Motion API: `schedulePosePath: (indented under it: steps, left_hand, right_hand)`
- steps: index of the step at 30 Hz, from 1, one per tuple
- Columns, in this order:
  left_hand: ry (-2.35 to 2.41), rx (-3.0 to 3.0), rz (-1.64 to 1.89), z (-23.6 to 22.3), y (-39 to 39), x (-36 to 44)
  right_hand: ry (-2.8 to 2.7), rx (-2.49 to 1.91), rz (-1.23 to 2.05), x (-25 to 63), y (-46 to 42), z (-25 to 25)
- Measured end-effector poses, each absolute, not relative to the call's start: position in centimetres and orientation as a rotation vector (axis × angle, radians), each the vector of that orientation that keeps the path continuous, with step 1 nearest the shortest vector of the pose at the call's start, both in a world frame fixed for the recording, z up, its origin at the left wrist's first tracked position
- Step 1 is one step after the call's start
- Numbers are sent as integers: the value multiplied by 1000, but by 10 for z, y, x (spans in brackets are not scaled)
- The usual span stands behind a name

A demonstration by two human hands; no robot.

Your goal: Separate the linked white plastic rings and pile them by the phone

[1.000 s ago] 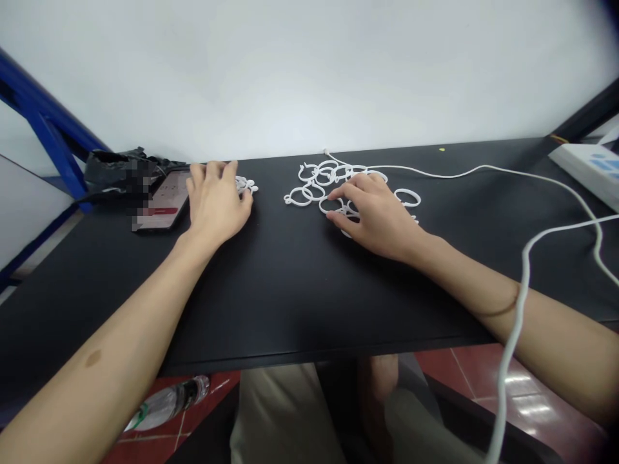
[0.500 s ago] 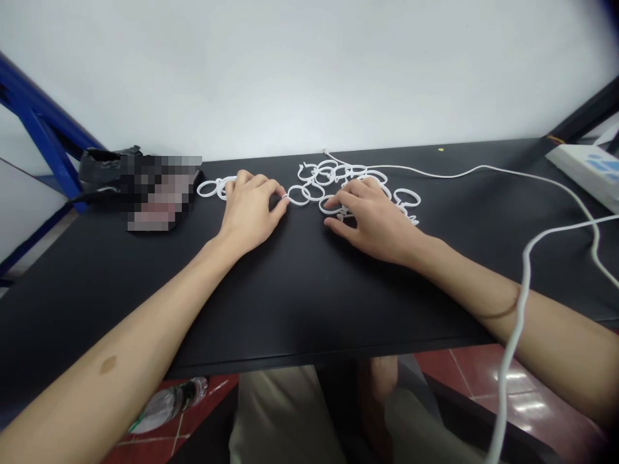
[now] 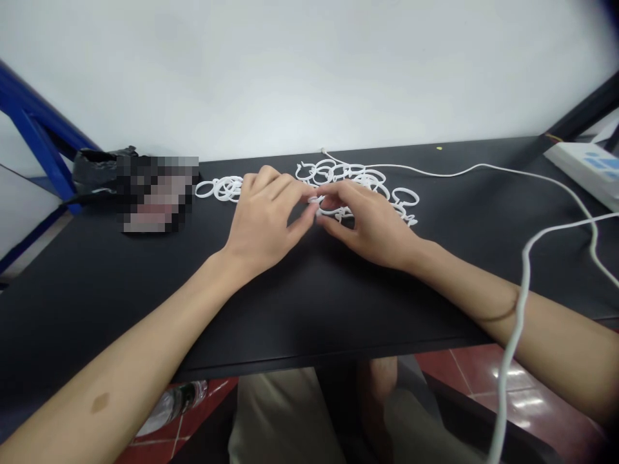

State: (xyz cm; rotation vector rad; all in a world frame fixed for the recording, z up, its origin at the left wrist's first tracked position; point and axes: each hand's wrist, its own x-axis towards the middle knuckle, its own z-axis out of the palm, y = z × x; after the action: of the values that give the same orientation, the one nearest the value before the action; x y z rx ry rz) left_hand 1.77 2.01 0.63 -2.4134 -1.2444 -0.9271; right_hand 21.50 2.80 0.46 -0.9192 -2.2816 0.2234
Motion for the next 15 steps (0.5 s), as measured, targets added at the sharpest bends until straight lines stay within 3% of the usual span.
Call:
schedulePosePath:
  steps: [5, 15]
  left_hand:
    - [-1134, -2476, -991, 11, 13, 23]
    - [-1204, -2553, -1130, 8, 13, 23]
  right_hand:
    - [-2186, -894, 440, 212, 26, 7]
    - [-2154, -828, 534, 214, 23, 10]
